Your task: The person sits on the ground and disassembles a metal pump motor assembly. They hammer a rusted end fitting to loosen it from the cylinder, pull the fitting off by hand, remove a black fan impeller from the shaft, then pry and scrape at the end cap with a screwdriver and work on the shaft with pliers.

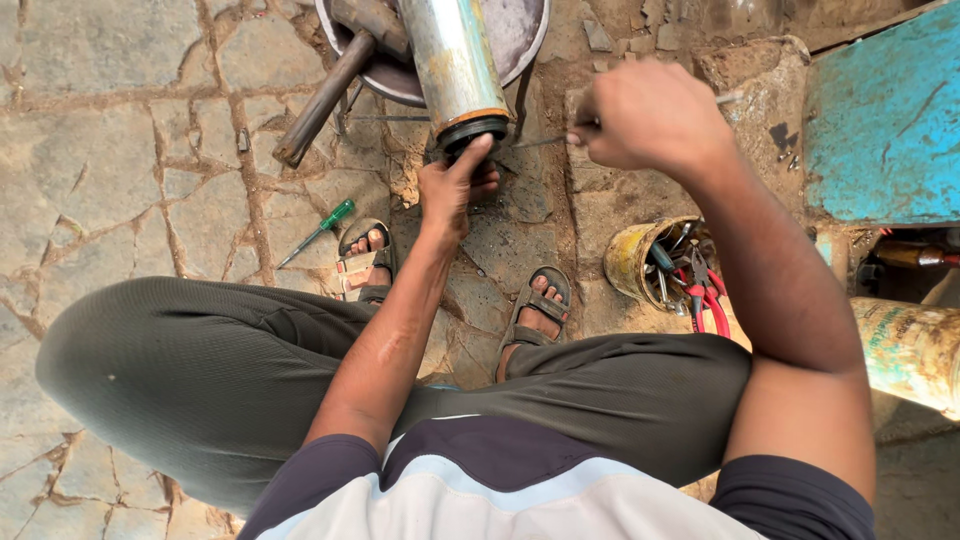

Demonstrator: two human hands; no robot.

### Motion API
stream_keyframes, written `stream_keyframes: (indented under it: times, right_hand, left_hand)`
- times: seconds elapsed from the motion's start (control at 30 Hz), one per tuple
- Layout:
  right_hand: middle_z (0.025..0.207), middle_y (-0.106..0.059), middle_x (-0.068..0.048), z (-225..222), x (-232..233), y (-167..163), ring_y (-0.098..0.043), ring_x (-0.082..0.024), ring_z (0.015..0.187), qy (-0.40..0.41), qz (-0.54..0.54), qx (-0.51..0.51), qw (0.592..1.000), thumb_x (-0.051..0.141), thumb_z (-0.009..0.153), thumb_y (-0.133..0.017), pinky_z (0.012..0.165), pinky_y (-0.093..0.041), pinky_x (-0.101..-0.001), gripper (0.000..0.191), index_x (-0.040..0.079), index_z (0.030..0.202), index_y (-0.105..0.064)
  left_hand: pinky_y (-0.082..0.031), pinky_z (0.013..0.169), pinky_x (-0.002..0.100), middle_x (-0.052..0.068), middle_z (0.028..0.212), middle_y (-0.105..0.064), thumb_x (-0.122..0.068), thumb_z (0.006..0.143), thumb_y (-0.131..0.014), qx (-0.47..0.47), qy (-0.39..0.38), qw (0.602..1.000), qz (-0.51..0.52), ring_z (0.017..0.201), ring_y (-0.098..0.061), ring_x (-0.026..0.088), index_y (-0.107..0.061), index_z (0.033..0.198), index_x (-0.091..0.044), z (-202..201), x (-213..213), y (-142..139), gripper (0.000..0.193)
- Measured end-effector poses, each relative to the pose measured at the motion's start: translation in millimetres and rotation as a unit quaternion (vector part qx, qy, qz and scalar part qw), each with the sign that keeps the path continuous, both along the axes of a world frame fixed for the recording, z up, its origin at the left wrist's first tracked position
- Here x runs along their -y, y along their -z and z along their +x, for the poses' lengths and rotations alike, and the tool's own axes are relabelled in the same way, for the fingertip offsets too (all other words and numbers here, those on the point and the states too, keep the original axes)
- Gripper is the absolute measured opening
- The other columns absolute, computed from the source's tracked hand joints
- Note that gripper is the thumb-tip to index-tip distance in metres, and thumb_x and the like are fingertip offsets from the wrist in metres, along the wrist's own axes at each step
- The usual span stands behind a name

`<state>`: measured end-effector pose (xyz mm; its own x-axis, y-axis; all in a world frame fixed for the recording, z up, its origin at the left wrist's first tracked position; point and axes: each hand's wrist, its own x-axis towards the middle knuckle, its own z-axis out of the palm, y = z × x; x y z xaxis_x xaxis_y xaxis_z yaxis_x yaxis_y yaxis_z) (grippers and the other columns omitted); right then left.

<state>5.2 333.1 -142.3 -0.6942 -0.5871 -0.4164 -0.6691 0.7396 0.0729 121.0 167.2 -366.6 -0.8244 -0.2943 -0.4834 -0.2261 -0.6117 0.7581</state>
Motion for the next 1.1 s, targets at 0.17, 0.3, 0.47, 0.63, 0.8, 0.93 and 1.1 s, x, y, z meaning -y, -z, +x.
stream_keyframes:
  times: [0.17, 0.3, 0.47, 0.63, 0.8, 0.93, 1.1]
  right_hand:
    - [0.083, -0.076, -0.011, 0, -19, 49, -0.074, -0.030, 0.073, 0.034, -0.069, 0.077, 0.994, 0.047, 0.094, -0.070, 0.072, -0.059, -0.0479, 0.035, 0.016, 0.106, -0.081]
    - [0.077, -0.074, -0.011, 2, -26, 74, -0.070, -0.030, 0.073, -0.008, -0.121, 0.042, 0.992, 0.049, 0.097, -0.069, 0.070, -0.056, -0.0477, 0.035, 0.018, 0.105, -0.082]
    - [0.072, -0.070, -0.009, 5, -30, 86, -0.069, -0.029, 0.065, 0.042, -0.133, 0.053, 0.989, 0.048, 0.101, -0.062, 0.065, -0.054, -0.0473, 0.034, 0.019, 0.106, -0.077]
    - [0.073, -0.068, -0.010, 12, -31, 100, -0.067, -0.032, 0.069, -0.050, -0.242, -0.024, 0.969, 0.044, 0.104, -0.064, 0.063, -0.052, -0.0469, 0.035, 0.012, 0.092, -0.074]
    - [0.076, -0.068, -0.010, 26, -27, 100, -0.067, -0.031, 0.066, -0.078, -0.254, -0.074, 0.961, 0.039, 0.105, -0.065, 0.059, -0.051, -0.0453, 0.035, 0.009, 0.088, -0.072]
    - [0.068, -0.067, -0.008, 22, -13, 95, -0.065, -0.028, 0.056, -0.017, -0.149, -0.019, 0.989, 0.043, 0.106, -0.061, 0.052, -0.050, -0.0438, 0.039, 0.013, 0.086, -0.072]
    - [0.061, -0.065, -0.006, -20, 8, 84, -0.062, -0.023, 0.056, -0.068, -0.053, 0.002, 0.996, 0.054, 0.102, -0.062, 0.053, -0.051, -0.0393, 0.046, 0.016, 0.081, -0.076]
  left_hand:
    - [-0.065, 0.081, 0.042, 0.021, 0.095, -0.077, -0.042, 0.091, -0.068, -0.048, 0.019, 0.987, 0.153, 0.085, -0.078, 0.030, -0.068, 0.114, 0.006, 3, 3, -2, 0.053]
    - [-0.065, 0.092, 0.044, 0.025, 0.107, -0.077, -0.039, 0.091, -0.065, -0.132, 0.067, 0.940, 0.307, 0.096, -0.078, 0.033, -0.065, 0.120, 0.008, 2, 10, 2, 0.055]
    - [-0.064, 0.094, 0.046, 0.026, 0.110, -0.073, -0.034, 0.100, -0.065, -0.120, 0.024, 0.954, 0.273, 0.098, -0.075, 0.033, -0.062, 0.125, 0.011, -2, 1, 8, 0.052]
    - [-0.060, 0.099, 0.048, 0.029, 0.112, -0.072, -0.040, 0.100, -0.059, -0.139, 0.030, 0.952, 0.271, 0.102, -0.073, 0.037, -0.061, 0.126, 0.012, -1, -3, 11, 0.058]
    - [-0.056, 0.105, 0.051, 0.031, 0.119, -0.070, -0.044, 0.097, -0.055, -0.212, 0.049, 0.899, 0.380, 0.110, -0.071, 0.041, -0.059, 0.130, 0.013, 1, 1, 17, 0.065]
    - [-0.055, 0.108, 0.051, 0.030, 0.125, -0.068, -0.045, 0.100, -0.057, -0.209, 0.050, 0.896, 0.388, 0.114, -0.069, 0.040, -0.057, 0.135, 0.011, -2, 1, 31, 0.066]
    - [-0.054, 0.110, 0.051, 0.028, 0.124, -0.069, -0.046, 0.101, -0.060, -0.206, 0.041, 0.896, 0.391, 0.116, -0.069, 0.039, -0.057, 0.137, 0.009, -1, -3, 44, 0.066]
